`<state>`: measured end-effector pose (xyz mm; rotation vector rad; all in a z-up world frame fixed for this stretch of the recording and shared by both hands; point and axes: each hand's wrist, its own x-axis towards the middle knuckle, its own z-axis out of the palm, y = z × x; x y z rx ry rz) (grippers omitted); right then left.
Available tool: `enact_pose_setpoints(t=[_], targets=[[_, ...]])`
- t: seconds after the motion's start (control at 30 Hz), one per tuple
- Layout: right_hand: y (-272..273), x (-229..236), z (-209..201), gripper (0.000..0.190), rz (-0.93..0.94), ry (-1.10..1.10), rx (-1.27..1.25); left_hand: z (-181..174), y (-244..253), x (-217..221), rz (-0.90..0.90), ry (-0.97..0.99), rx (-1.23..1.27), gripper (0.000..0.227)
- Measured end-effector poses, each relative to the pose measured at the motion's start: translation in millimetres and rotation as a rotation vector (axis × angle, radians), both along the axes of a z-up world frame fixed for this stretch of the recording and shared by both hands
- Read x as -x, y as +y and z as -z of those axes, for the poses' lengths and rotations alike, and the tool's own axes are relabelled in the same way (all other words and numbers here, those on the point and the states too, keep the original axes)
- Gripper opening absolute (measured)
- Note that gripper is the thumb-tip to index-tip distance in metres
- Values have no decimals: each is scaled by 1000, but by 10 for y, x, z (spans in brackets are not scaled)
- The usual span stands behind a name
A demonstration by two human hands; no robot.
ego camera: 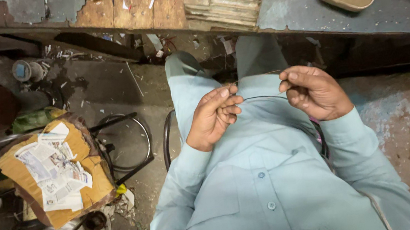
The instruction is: The person assembles small electrical components by hand, using a wooden jig to hold a laminated core. They cut a flat strip with scissors, wrap it around the core, and thread a wire through the assembly. The person repeats the process with another core, handling copper wire and flat strips throughout.
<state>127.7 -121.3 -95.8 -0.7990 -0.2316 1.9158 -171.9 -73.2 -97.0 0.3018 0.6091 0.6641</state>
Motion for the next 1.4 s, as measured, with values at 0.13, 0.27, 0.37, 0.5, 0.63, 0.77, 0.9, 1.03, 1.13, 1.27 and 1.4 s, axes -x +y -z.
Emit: enact_pose_setpoints(t=[0.13, 0.27, 0.37, 0.5, 0.63, 0.77, 0.9, 1.03, 1.13, 1.27, 1.4], targets=[[-18, 0, -36, 17, 54, -130, -37, -177, 33, -16, 4, 401, -230, 36], [18, -15, -65, 18, 98, -169, -59, -465, 64, -44, -299, 850, -835, 30], [18, 22, -64, 19, 80, -201, -65, -673, 94, -126, -361, 1094, -1428, 25], [65, 145, -129, 19, 44, -242, -104, -877, 179, -469, -177, 1263, -1912, 29], [74, 227, -224, 20, 26, -275, -83, -994, 192, -641, -128, 1289, -2022, 32], [41, 185, -216, 18, 33, -237, -66, -955, 200, -584, -183, 1217, -1902, 21], [6, 157, -155, 16, 17, -142, -109, -821, 101, -373, -259, 1199, -1636, 14], [14, 134, -107, 15, 9, -123, -86, -551, 38, -278, -282, 1037, -1131, 20], [16, 127, -68, 16, -10, -110, -75, -270, -1, -242, -192, 595, -533, 23], [-27, 102, 3, 17, -22, -79, -69, 25, -115, -125, -49, 227, -127, 25], [-57, 58, 92, 19, -78, -51, -20, 134, -201, -67, -44, -71, 34, 25]])
